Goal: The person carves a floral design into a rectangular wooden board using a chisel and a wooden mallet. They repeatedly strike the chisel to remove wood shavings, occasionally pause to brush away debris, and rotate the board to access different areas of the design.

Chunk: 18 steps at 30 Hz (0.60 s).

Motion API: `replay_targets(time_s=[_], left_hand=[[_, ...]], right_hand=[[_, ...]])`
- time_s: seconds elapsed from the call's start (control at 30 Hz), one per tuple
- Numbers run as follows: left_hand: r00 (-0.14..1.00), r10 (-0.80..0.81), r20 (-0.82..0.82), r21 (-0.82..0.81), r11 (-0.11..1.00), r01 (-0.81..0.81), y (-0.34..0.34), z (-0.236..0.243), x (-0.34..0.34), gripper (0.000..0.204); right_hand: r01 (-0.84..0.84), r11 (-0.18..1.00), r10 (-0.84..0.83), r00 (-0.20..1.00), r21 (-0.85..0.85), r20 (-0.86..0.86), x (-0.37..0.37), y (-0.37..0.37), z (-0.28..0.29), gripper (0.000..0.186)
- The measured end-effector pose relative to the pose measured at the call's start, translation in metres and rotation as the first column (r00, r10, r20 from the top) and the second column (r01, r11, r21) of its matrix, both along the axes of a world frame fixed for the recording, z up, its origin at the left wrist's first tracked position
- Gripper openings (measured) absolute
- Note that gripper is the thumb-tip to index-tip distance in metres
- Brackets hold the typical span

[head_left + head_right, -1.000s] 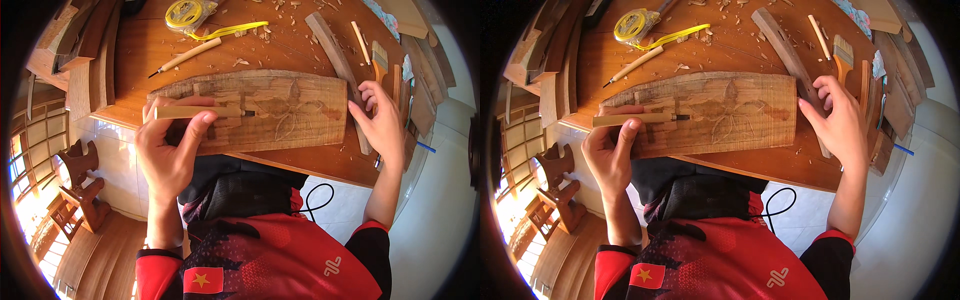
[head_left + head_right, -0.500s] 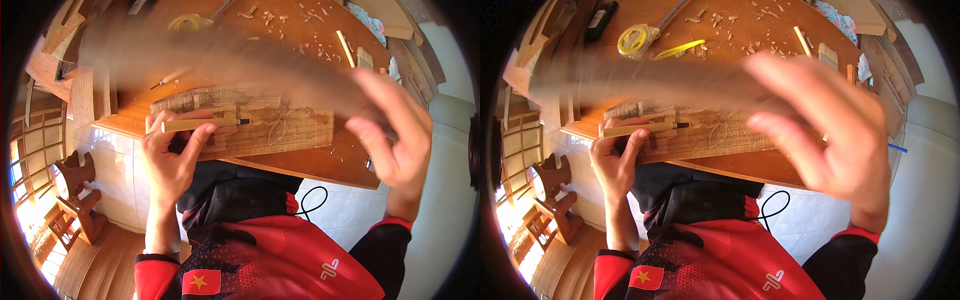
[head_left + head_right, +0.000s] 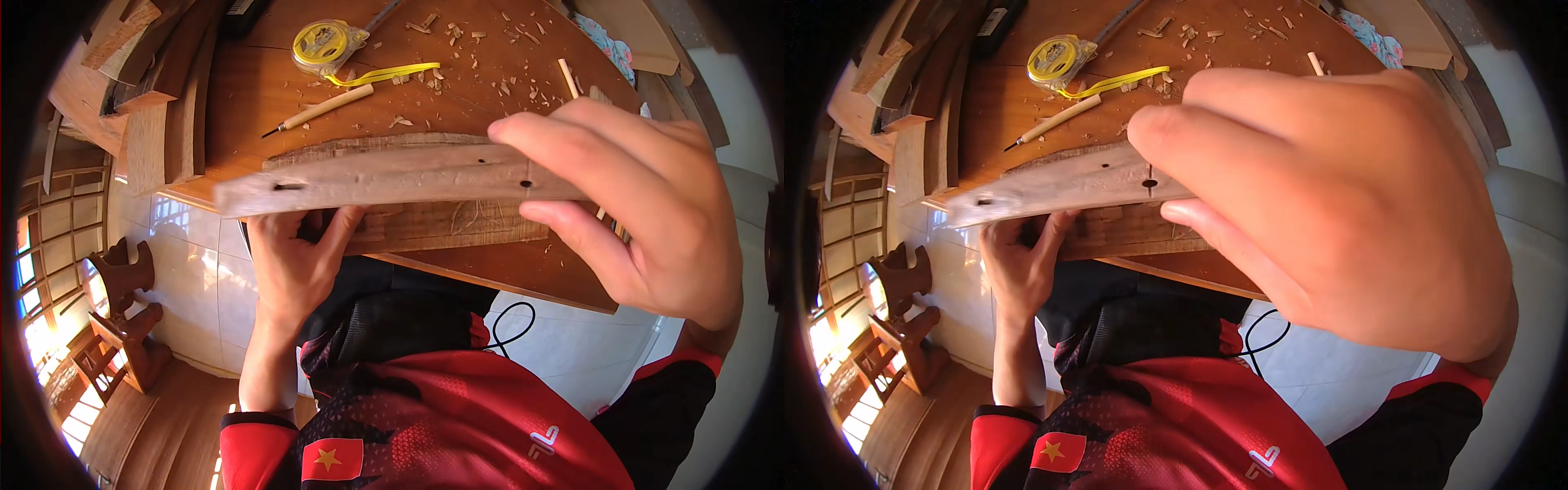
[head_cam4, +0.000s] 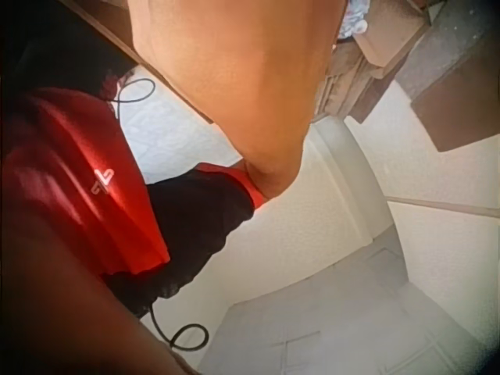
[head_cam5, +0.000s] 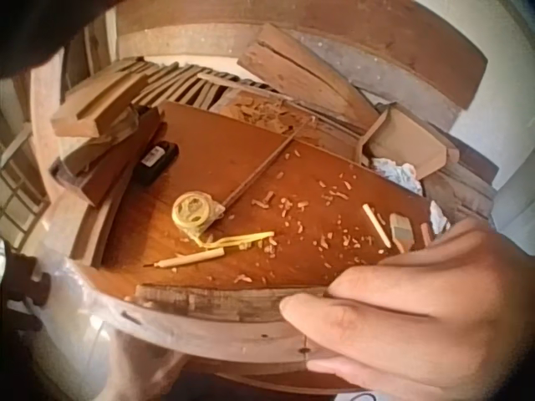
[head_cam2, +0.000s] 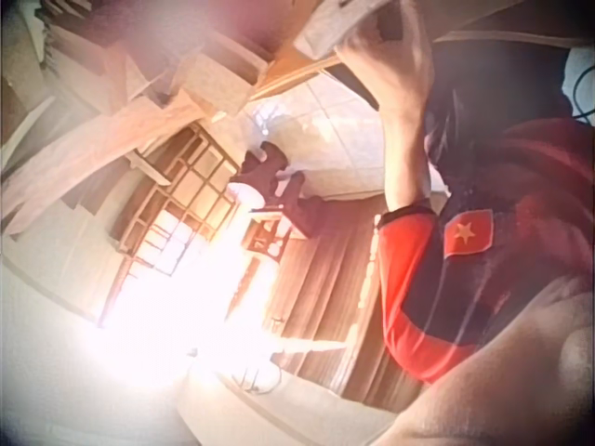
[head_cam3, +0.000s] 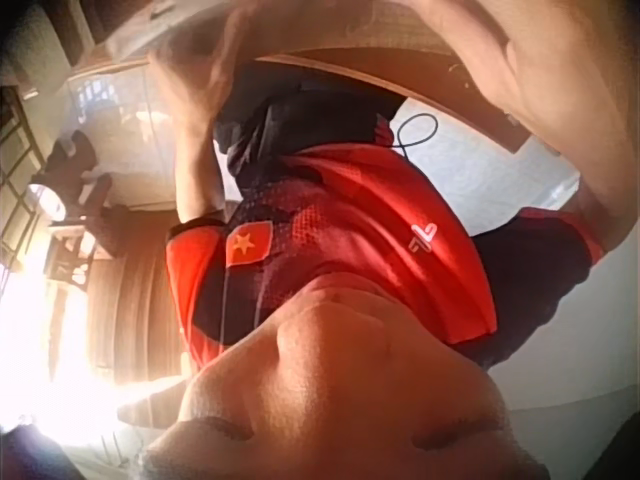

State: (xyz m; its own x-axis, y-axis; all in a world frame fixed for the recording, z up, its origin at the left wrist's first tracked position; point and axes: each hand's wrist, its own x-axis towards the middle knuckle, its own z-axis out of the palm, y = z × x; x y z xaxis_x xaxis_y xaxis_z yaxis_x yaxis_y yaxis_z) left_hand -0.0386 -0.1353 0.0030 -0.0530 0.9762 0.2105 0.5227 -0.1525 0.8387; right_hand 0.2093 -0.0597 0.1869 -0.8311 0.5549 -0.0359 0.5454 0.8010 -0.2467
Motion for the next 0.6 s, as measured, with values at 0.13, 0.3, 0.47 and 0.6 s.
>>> replay_targets(time_s=[0.13,0.3,0.47,0.6], left_hand=[[0.999,-0.019,-0.027,-0.166,0.986,0.014,-0.002,0.007,0.001,0.012],[0.996,-0.074,-0.043,-0.221,0.973,0.063,-0.005,0.013,0.003,0.015],[0.992,-0.025,0.125,-0.266,0.962,0.058,-0.005,0.018,0.008,0.01],[0.952,0.059,0.301,-0.314,0.949,0.041,-0.008,0.013,0.009,0.008]], right_hand=[[0.031,0.999,-0.03,0.997,-0.014,0.068,0.009,-0.001,0.011,0.047],[0.103,0.994,-0.103,0.994,-0.021,0.025,0.016,-0.007,0.011,0.047],[0.125,0.992,-0.125,0.992,-0.024,0.012,0.015,-0.011,0.01,0.046],[0.106,0.994,-0.104,0.993,-0.03,0.052,0.014,-0.011,0.011,0.046]])
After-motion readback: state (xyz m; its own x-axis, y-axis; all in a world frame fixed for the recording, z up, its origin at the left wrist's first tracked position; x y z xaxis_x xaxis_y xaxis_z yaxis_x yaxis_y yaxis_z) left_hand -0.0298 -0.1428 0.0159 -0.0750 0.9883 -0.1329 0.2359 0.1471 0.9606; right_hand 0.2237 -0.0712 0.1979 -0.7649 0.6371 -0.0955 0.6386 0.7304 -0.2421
